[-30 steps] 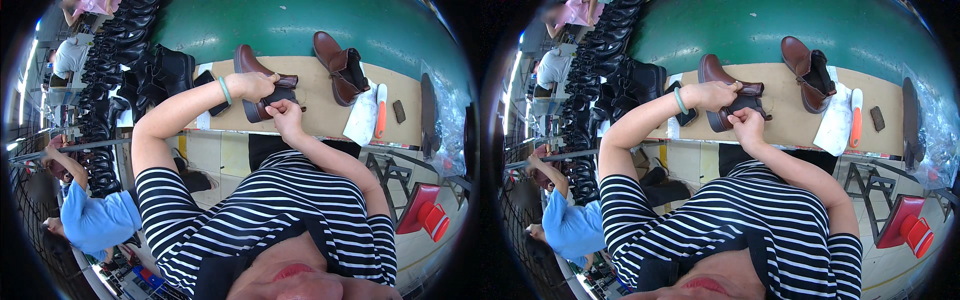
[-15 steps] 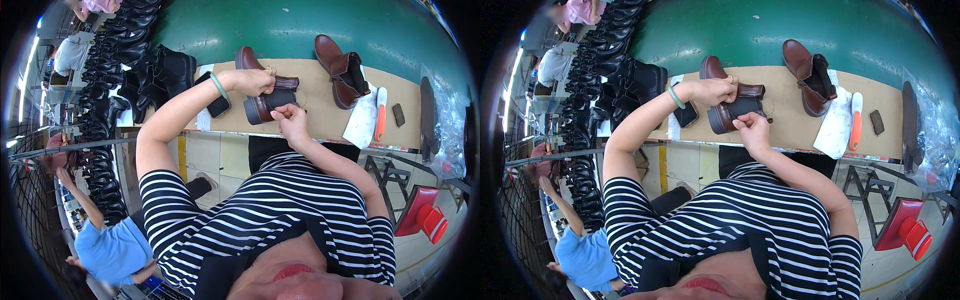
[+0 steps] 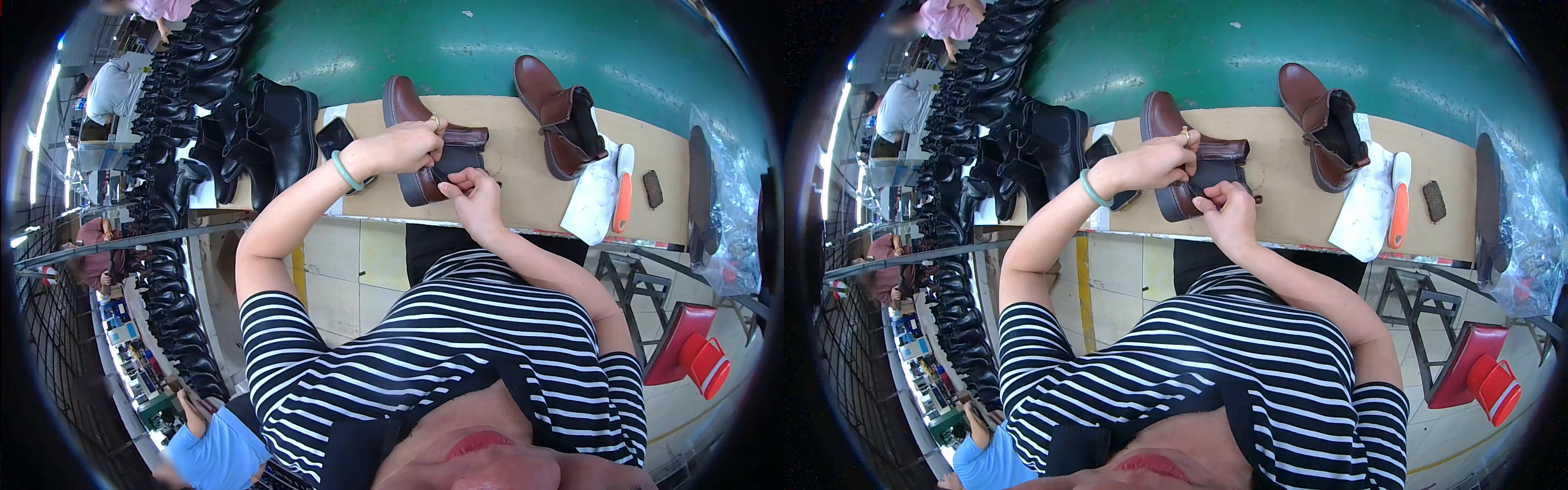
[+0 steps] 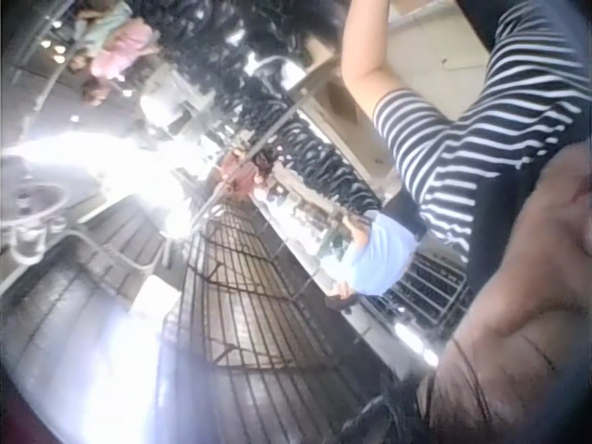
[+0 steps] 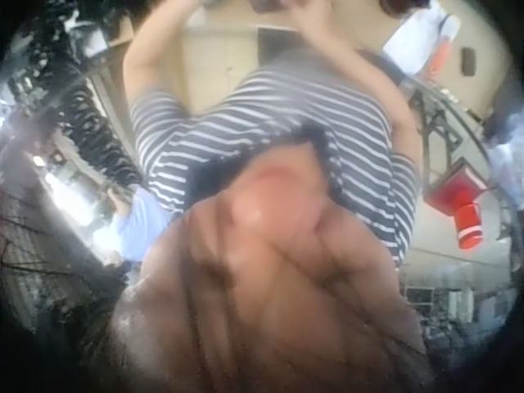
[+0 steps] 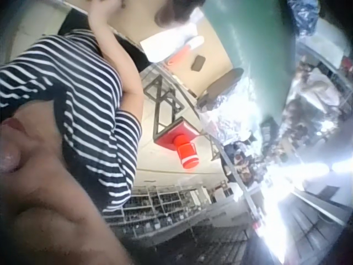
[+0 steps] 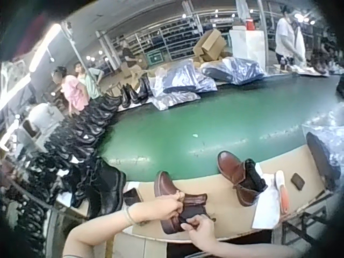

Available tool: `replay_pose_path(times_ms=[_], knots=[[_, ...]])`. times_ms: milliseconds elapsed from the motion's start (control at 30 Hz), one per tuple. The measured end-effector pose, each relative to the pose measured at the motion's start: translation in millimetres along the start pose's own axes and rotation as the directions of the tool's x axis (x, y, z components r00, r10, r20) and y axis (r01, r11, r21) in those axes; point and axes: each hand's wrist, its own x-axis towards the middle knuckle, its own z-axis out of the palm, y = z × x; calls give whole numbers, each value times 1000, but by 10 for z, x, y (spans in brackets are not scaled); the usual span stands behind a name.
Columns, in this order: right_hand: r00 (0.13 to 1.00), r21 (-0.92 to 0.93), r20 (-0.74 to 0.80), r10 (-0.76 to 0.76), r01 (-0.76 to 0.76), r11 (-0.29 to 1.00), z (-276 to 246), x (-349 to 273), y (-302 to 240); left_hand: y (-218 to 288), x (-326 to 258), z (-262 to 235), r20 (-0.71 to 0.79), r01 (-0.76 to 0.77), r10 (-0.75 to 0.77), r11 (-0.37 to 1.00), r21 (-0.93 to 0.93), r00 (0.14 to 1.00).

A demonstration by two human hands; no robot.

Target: Checking the interior of a boot, inserting an insole, and cleaning the exterior with a brush and marker.

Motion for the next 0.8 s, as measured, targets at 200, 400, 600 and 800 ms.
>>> replay_pose_path(times_ms=[200,400,600,800], knots=[[1000,9,3,-14,14,1000,4,2,6,104,125,8,170,18,-73,952,306,983],[1000,6,-1,-19,19,1000,-1,-15,-3,47,150,3,214,-60,-36,902,428,976],[1000,-8,4,-1,1,1000,-6,-10,-27,87,209,-128,303,5,-102,953,304,947],[1000,22,-2,-3,3,1000,25,0,-43,56,196,-102,256,42,-86,984,175,963]])
